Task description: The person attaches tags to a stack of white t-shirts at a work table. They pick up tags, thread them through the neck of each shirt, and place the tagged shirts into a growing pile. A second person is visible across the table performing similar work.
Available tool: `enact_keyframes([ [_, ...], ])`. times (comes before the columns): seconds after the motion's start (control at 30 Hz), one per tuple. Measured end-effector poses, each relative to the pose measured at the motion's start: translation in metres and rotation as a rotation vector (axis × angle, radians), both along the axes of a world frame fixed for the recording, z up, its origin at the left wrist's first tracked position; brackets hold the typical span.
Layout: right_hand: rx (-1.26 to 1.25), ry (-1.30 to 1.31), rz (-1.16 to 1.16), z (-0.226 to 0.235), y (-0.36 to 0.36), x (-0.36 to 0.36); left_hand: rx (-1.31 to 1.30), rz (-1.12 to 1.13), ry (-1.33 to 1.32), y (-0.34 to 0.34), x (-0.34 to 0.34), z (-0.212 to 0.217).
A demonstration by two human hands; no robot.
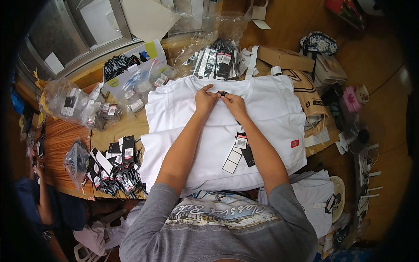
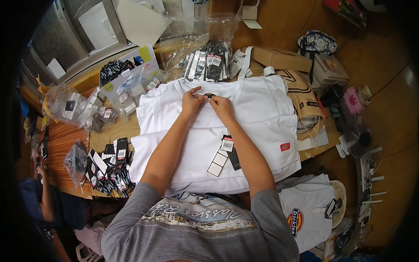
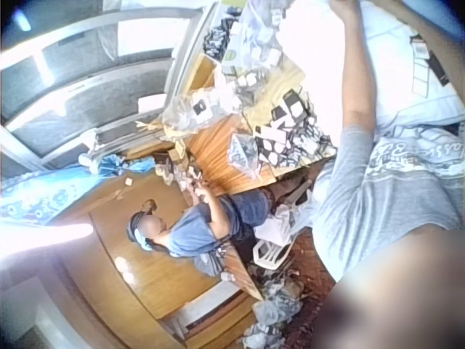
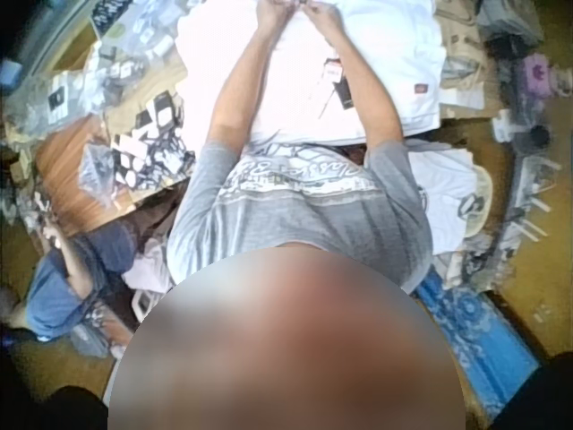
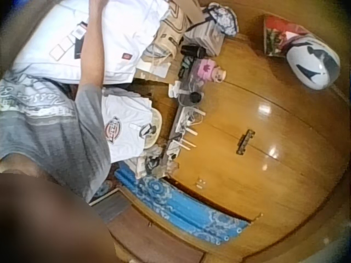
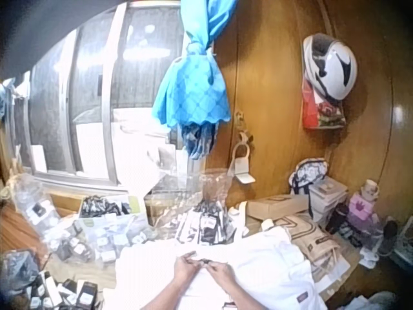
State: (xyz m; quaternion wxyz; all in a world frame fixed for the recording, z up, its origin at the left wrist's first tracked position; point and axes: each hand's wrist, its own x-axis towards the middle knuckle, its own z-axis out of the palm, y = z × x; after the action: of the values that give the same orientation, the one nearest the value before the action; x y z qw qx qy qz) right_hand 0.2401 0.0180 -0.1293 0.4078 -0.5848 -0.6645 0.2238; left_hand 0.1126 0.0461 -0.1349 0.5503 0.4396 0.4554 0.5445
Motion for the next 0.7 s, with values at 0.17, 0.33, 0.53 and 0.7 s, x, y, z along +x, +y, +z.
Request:
enact_keyframes([
  [0.17, -0.073, -0.069, 0.002, 0.007, -0.002, -0.001, 0.061, 0.011, 0.203, 0.003, -0.003, -0.004],
  [0.33, -0.126, 0.243, 0.006, -0.014, 0.008, 0.009, 0.391, 0.147, 0.601, -0.014, 0.002, 0.01],
  [0.53, -0.067, 0.265, 0.057, -0.015, 0.008, 0.005, 0.451, 0.191, 0.678, -0.013, -0.001, 0.01],
  [0.7, -0.093, 0.399, -0.035, -0.024, 0.013, 0.006, 0.385, 0.149, 0.431, -0.019, 0.004, 0.019],
])
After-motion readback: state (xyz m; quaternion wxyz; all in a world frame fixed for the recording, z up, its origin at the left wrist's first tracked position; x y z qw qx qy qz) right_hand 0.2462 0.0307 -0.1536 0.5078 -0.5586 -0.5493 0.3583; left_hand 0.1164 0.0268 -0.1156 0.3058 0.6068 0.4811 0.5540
